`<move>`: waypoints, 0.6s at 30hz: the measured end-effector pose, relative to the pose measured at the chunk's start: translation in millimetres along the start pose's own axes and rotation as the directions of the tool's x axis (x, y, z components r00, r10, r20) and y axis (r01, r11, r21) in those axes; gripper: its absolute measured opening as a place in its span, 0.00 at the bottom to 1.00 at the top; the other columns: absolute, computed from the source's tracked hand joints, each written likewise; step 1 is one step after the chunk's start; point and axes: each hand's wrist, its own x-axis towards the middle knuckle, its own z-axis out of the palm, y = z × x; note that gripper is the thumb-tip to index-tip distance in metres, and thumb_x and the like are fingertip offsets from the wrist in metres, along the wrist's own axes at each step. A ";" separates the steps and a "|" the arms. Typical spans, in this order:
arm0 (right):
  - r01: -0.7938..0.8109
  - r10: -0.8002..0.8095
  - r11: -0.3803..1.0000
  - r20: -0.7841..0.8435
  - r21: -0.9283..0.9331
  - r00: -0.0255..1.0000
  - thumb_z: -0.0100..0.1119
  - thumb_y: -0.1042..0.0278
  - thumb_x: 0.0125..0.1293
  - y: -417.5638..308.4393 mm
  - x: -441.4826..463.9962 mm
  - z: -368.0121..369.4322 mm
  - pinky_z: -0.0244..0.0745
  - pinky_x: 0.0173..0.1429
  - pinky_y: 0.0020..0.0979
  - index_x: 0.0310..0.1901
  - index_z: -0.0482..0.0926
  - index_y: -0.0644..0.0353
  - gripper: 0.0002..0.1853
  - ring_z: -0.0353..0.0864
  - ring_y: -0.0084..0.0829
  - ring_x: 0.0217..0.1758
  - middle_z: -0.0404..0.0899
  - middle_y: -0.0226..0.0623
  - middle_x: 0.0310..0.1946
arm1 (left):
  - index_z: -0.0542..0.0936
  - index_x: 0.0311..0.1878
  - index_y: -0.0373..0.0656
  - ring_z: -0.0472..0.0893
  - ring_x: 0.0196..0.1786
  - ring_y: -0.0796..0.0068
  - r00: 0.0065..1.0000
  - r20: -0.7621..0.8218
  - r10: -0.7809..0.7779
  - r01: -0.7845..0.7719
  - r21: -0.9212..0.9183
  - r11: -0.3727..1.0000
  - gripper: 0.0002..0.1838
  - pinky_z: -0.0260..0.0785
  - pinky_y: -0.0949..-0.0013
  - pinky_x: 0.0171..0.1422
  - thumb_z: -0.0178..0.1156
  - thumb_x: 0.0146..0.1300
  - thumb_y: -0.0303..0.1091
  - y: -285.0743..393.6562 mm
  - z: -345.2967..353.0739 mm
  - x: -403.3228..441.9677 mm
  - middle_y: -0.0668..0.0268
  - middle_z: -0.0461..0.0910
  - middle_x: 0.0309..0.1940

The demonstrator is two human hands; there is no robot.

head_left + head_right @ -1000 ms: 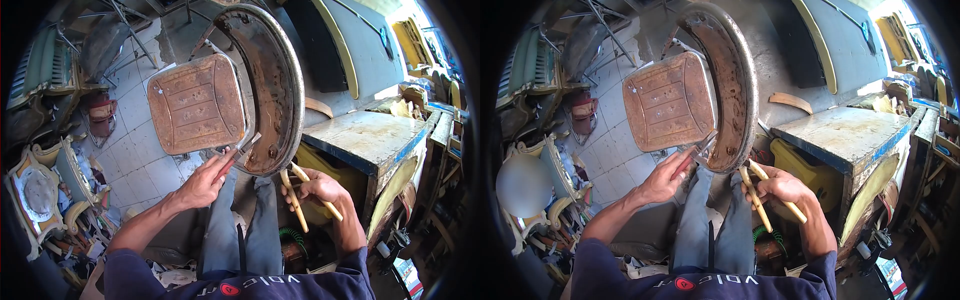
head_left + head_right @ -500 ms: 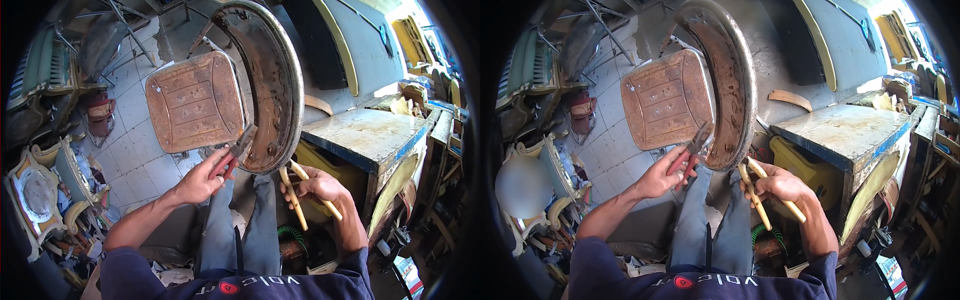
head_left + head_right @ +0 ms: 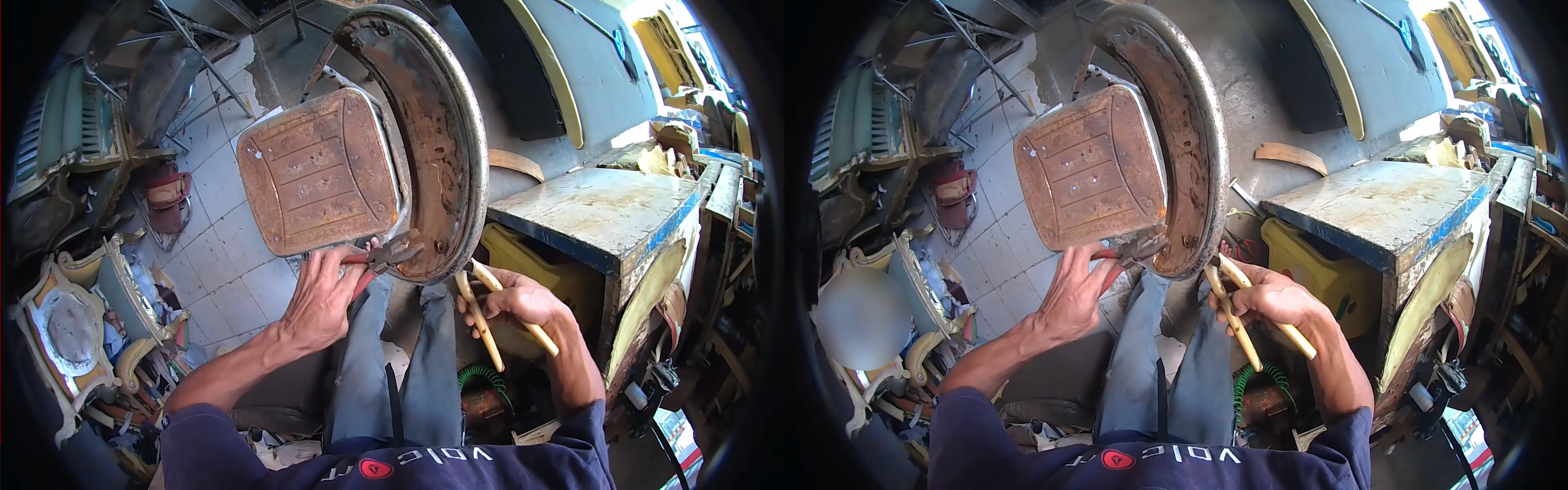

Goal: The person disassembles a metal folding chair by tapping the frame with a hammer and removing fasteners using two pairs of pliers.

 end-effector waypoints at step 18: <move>0.053 -0.053 0.999 0.000 -0.010 0.999 0.50 0.84 0.55 9.3 2.6 7.4 0.88 0.50 0.38 0.71 0.69 0.62 0.37 0.85 0.33 0.45 0.81 0.40 0.47 | 0.83 0.44 0.42 0.74 0.58 0.53 0.922 0.059 0.383 -0.322 0.664 0.675 0.17 0.68 0.45 0.62 0.64 0.72 0.48 -12.1 -35.7 49.8 0.55 0.71 0.57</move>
